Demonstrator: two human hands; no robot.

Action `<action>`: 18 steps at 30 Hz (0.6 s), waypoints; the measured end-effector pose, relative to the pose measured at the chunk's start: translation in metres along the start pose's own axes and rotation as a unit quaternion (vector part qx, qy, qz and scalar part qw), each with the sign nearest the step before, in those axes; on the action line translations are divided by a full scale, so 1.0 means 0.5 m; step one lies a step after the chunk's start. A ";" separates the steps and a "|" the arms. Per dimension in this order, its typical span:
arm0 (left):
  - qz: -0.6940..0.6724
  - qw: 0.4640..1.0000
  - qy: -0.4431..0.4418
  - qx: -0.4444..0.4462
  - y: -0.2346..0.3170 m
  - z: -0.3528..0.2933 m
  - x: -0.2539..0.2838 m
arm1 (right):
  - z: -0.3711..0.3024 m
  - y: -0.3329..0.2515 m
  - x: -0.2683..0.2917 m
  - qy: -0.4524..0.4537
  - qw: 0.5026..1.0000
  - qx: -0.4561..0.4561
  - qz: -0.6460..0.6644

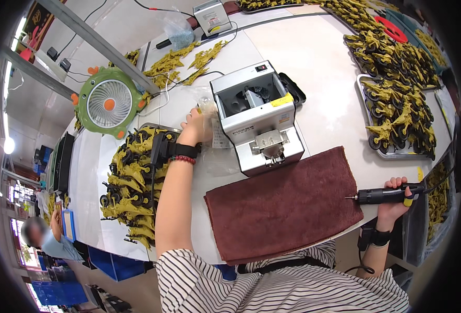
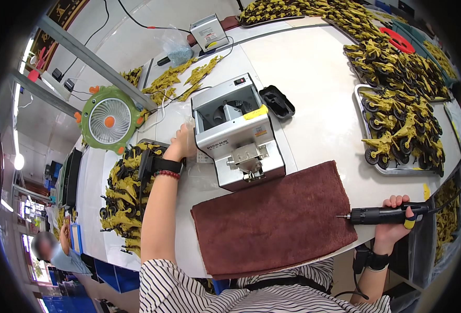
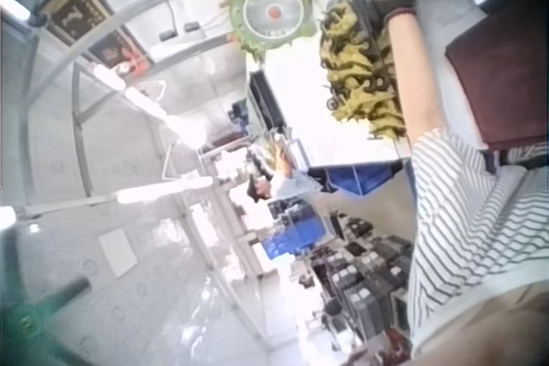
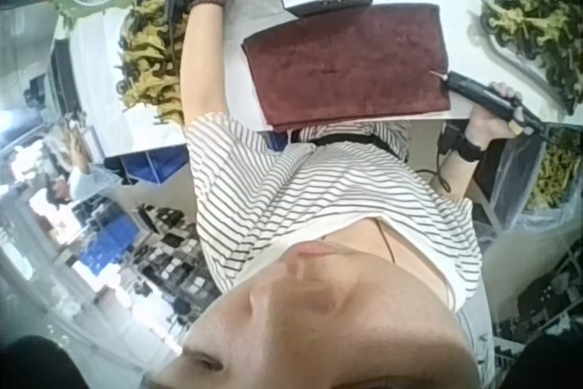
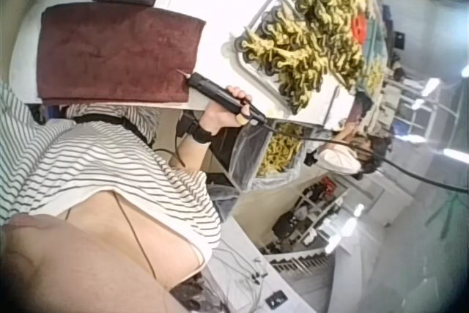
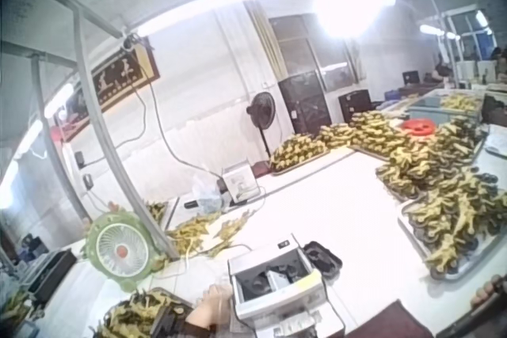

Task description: Using a heat gun to join or finish plastic toy motorcycle components.

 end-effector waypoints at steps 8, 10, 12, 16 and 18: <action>-0.129 0.974 0.186 -0.025 -0.006 -0.041 0.112 | -0.003 0.008 -0.008 -0.004 1.000 -0.007 0.015; -0.089 0.951 0.292 -0.048 0.021 -0.143 0.170 | -0.004 0.005 -0.006 -0.002 1.000 -0.008 0.010; -0.113 0.936 0.318 -0.097 0.062 -0.241 0.194 | -0.007 0.001 0.002 -0.002 1.000 -0.006 0.016; -0.105 0.946 0.101 -0.289 0.156 -0.436 0.185 | -0.005 -0.004 -0.007 0.003 1.000 -0.001 0.010; -0.095 0.922 -0.042 -0.372 0.197 -0.466 0.138 | -0.002 0.001 -0.017 0.002 1.000 -0.002 0.006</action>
Point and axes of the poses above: each hand's wrist, its own z-axis towards the middle knuckle, its own x-axis out of the back of the hand, y = z × x, the point moved 1 cm from there along z, towards the middle knuckle, and after that the axes turned 7 degrees about -y, right-handed, at the moved point
